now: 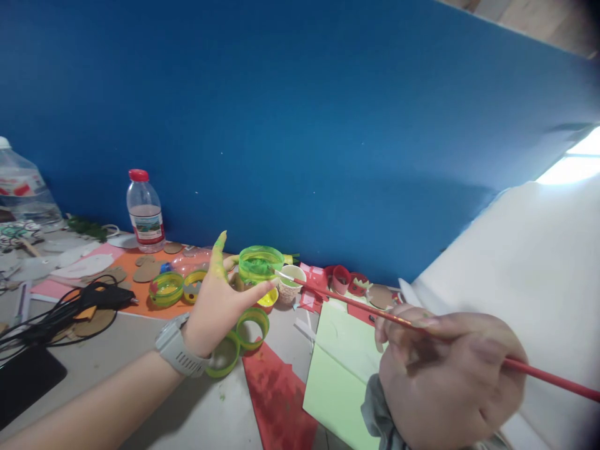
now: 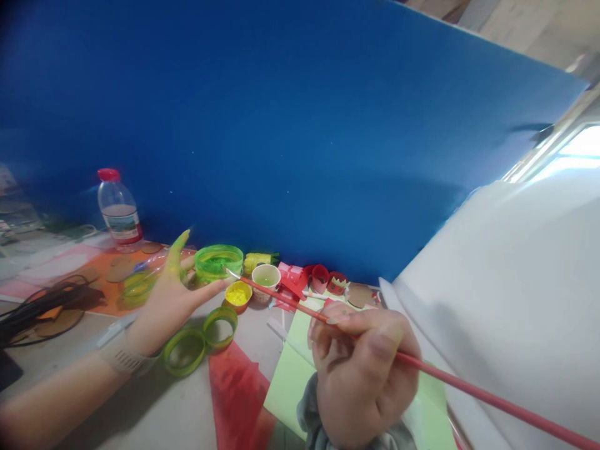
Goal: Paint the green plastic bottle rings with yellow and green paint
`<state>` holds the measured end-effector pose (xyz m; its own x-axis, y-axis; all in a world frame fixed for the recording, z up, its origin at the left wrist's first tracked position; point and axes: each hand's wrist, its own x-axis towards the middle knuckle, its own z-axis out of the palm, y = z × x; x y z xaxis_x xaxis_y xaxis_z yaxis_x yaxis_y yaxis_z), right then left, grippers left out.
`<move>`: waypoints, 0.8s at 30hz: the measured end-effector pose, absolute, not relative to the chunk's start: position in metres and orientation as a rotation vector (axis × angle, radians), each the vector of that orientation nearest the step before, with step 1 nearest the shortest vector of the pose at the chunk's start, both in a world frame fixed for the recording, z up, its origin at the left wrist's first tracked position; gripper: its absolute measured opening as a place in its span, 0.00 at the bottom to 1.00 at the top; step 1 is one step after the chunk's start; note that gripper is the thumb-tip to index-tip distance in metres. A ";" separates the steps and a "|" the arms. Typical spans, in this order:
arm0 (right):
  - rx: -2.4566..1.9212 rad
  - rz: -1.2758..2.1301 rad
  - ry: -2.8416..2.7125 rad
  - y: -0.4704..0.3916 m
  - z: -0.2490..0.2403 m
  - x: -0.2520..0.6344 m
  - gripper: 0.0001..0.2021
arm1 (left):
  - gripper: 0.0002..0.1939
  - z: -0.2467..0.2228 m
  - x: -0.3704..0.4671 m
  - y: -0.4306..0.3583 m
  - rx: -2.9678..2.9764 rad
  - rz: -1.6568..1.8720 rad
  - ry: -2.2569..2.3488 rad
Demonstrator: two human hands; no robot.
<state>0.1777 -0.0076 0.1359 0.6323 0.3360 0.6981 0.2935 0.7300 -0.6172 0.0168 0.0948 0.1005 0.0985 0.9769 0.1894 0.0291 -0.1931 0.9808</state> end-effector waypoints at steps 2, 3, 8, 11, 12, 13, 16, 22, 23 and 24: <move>-0.750 -0.044 -0.899 -0.007 0.133 0.175 0.12 | 0.56 0.100 0.017 0.095 1.428 1.253 1.055; -0.745 -0.060 -0.896 -0.007 0.132 0.174 0.12 | 0.56 0.099 0.017 0.095 1.427 1.254 1.050; -0.717 -0.103 -0.939 -0.007 0.129 0.172 0.12 | 0.57 0.099 0.019 0.097 1.424 1.264 1.026; -0.697 -0.120 -0.954 -0.006 0.129 0.171 0.13 | 0.56 0.100 0.019 0.097 1.406 1.268 1.007; -0.688 -0.111 -0.959 -0.005 0.128 0.170 0.13 | 0.56 0.100 0.020 0.097 1.403 1.265 1.009; -0.682 -0.109 -0.960 -0.005 0.127 0.170 0.13 | 0.56 0.100 0.020 0.096 1.402 1.263 1.011; -0.672 -0.142 -0.962 -0.006 0.122 0.168 0.11 | 0.56 0.101 0.020 0.096 1.394 1.260 1.003; -0.790 -0.102 -0.899 -0.014 0.120 0.160 0.12 | 0.57 0.105 0.019 0.094 1.392 1.234 0.991; -0.778 -0.109 -0.908 -0.015 0.120 0.159 0.12 | 0.57 0.105 0.018 0.093 1.401 1.223 1.011; -0.774 -0.112 -0.910 -0.015 0.121 0.158 0.12 | 0.57 0.105 0.018 0.093 1.404 1.215 1.033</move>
<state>0.1576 -0.0151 0.1209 0.6278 0.2251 0.7452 0.3986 0.7293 -0.5561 0.0182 0.0930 0.1053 0.1407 0.9765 0.1634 0.0039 -0.1656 0.9862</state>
